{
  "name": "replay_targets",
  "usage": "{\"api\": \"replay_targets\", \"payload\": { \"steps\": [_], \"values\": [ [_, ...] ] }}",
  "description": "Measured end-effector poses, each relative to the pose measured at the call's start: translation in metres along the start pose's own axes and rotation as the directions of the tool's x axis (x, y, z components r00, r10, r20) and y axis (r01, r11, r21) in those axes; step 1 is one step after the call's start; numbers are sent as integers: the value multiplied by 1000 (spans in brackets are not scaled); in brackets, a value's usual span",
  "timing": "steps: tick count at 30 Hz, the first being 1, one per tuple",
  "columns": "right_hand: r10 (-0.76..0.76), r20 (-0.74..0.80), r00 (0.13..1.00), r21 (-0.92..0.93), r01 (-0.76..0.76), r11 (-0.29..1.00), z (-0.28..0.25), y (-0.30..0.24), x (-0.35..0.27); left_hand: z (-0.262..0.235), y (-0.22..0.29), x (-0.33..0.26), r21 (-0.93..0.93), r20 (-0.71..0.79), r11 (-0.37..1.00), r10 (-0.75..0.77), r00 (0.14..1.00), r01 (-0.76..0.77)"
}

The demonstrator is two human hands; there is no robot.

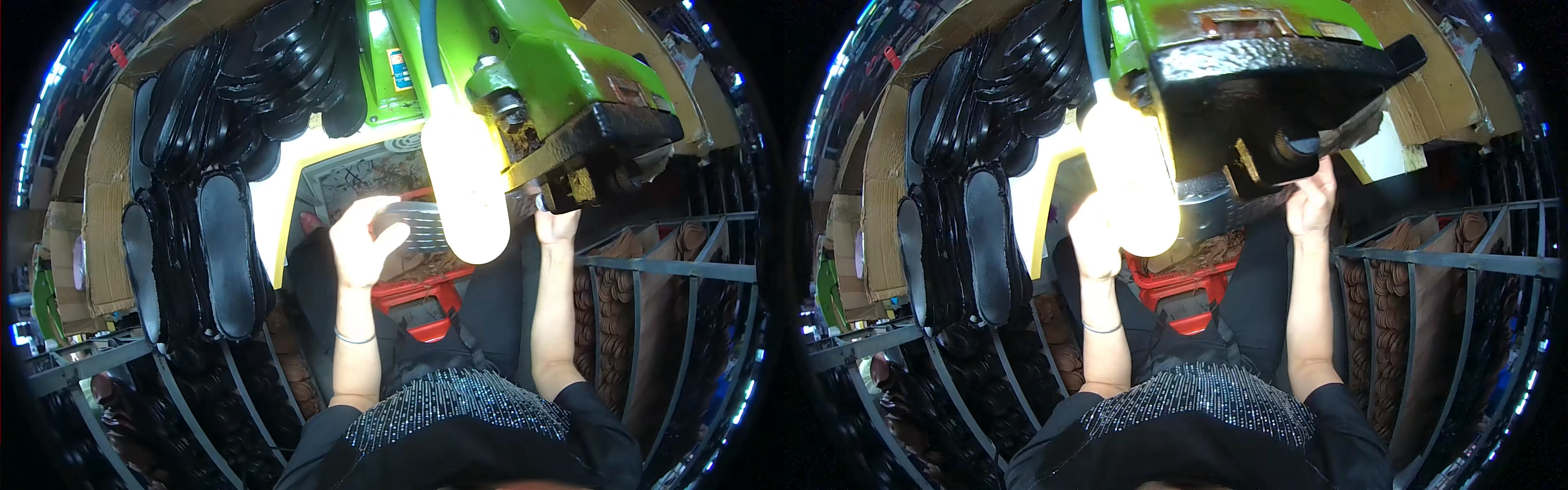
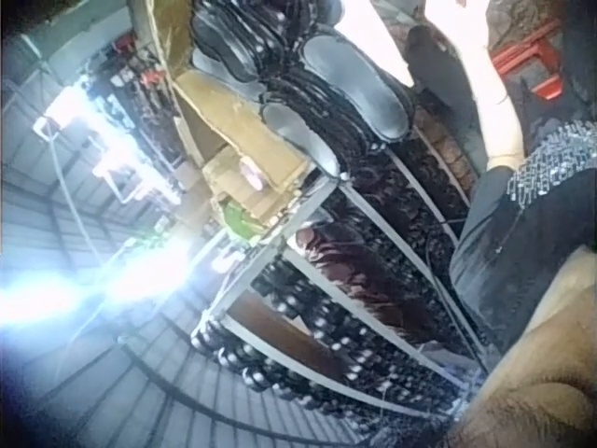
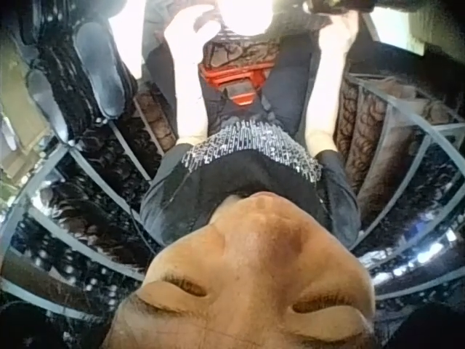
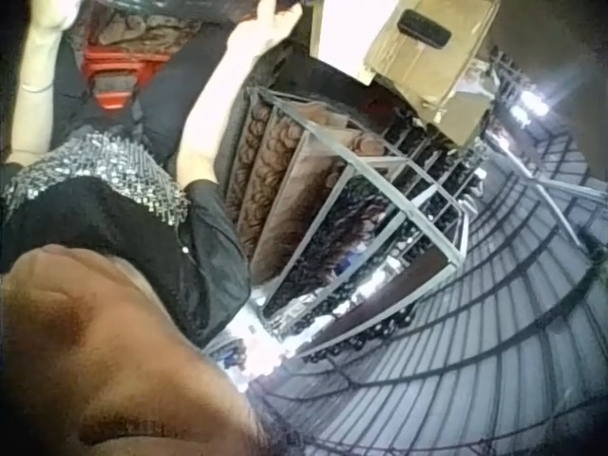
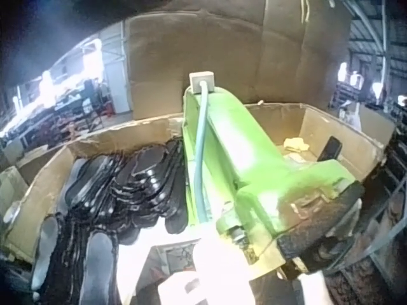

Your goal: The recorder is grinding the edges of shoe soles using an industrial machine.

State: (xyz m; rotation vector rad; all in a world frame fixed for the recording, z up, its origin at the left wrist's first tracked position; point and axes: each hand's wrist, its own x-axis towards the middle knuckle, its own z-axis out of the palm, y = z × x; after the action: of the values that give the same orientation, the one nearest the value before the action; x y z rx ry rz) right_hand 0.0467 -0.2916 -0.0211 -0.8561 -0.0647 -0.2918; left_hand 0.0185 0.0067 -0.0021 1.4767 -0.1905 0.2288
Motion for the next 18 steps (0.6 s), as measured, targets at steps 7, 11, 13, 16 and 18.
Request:
{"api": "replay_targets", "payload": {
  "steps": [7,11,13,16,18],
  "values": [
    [48,-70,996,-140,-57,988,33,23,-35,-32,-33,-8,-392,-125,899,-264,956,197],
    [13,-11,1000,-260,-15,965,43,29,-50,-43,-56,-39,-566,-117,782,-391,913,262],
    [43,43,998,-359,-24,933,41,31,-52,-42,-69,-59,-578,-87,755,-433,897,308],
    [-19,81,997,-502,57,863,59,28,-57,-47,-105,-97,-632,35,664,-490,871,400],
    [-66,97,993,-514,107,851,66,24,-53,-42,-120,-109,-328,133,761,-549,825,560]
  ]
}}
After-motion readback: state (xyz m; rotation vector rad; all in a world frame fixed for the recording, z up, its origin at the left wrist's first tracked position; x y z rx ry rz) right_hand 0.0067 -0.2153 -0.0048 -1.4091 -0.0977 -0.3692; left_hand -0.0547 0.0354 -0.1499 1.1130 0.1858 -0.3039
